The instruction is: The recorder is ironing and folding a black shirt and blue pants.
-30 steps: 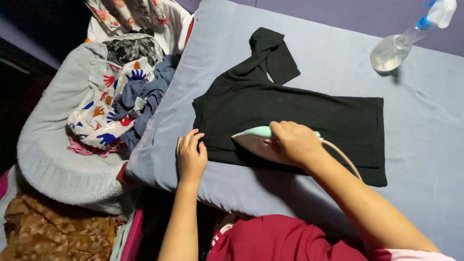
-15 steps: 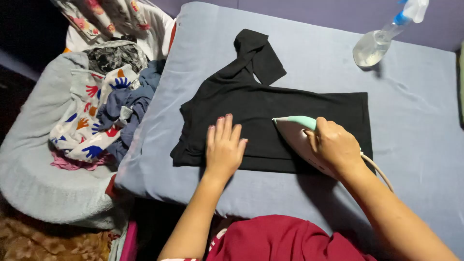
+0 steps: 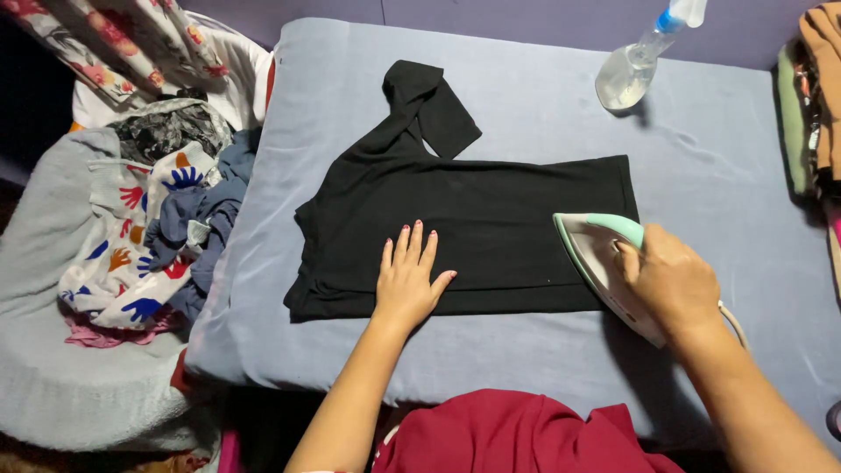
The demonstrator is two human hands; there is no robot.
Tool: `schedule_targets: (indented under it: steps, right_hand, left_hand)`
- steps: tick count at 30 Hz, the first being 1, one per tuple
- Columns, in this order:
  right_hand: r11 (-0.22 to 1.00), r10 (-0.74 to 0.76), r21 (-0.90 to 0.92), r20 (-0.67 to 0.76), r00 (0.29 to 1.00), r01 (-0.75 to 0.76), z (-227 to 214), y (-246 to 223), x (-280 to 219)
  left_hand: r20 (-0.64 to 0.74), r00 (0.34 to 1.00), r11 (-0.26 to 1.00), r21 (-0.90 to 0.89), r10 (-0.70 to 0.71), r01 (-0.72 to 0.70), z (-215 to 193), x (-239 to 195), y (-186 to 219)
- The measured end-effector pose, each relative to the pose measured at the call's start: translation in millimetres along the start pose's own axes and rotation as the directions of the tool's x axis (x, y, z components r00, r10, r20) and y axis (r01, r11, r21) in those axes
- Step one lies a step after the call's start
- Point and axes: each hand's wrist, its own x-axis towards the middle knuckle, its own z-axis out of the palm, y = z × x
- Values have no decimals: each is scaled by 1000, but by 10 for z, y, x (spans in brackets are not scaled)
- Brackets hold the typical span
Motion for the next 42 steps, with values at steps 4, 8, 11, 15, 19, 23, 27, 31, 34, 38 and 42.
schedule_targets:
  steps: [4, 8, 11, 15, 19, 23, 27, 31, 34, 38, 42]
  right_hand:
    - [987, 146, -89, 106, 984, -137, -215, 144, -100]
    - [988, 144, -64, 100, 985, -138, -267, -86, -41]
    - [994, -41, 102, 7, 999, 40, -227, -436, 95]
    - [980, -145, 134, -2, 989, 144, 0, -473, 339]
    - [1000, 25, 14, 13, 1000, -26, 171, 16, 458]
    - [991, 124, -59, 11, 992, -124, 429, 723, 450]
    - [957, 278, -99, 37, 960, -273, 472, 1127, 513]
    - [944, 329, 23, -117, 937, -328, 525, 1548, 702]
    - [914, 349, 336, -362, 865, -228, 804, 1867, 783]
    - [679, 495, 733, -435, 752, -23, 1421, 2112, 765]
    - [636, 564, 768, -525, 637, 69, 1894, 2217, 362]
  left_hand:
    - [63, 998, 998, 56, -30, 26, -134, 88, 143]
    - [6, 997, 996, -45, 78, -78, 81, 199, 430]
    - [22, 986, 980, -122, 163, -159, 229, 289, 567]
    - [34, 990, 983, -123, 140, -135, 277, 307, 568]
    - [46, 991, 987, -106, 128, -123, 211, 276, 587]
    - [38, 990, 986, -101, 138, -134, 238, 273, 580]
    - [40, 988, 982, -118, 151, -145, 183, 280, 579]
    - [-26, 997, 867, -493, 69, -73, 175, 331, 326]
    - [-200, 972, 898, -440, -125, 25, -121, 539, -77]
    - [-424, 891, 987, -54, -160, 152, -285, 800, -709]
    - [-294, 909, 936, 99, -297, 338, -151, 968, -1284]
